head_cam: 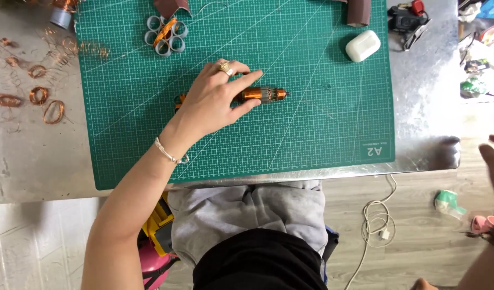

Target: The person assembles a copper wire coil onto a cylindrical tool, likely a soldering iron, by hand. They carefully wrap the wire around the tool's tip and body, adjusting the coil's position and shape to fit the device.

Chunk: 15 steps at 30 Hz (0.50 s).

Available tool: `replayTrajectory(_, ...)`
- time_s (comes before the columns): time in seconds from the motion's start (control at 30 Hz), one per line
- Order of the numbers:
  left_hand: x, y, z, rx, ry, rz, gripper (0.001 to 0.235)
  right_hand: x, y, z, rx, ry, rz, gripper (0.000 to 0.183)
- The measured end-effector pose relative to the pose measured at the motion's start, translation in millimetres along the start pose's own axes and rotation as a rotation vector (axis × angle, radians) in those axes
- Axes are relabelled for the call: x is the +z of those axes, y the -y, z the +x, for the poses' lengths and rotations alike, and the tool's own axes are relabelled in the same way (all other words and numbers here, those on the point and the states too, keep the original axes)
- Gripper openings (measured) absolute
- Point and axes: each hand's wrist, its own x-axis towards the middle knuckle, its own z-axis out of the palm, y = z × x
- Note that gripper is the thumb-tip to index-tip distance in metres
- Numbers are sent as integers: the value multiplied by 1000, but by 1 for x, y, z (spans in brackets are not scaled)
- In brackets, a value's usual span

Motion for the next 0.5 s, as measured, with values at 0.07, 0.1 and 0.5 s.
replayTrajectory(0.07, 2, -5, 4, 35, -18, 75, 46, 4, 90, -12, -186, -219, 24, 21)
replayTrajectory(0.1, 6, -8, 8, 38, -22, 79, 46, 12, 143, -8, -188, -225, 25, 21)
replayTrajectory(0.5, 52, -51, 48, 258, -114, 53, 22, 100, 366, -3, -498, -80, 163, 17)
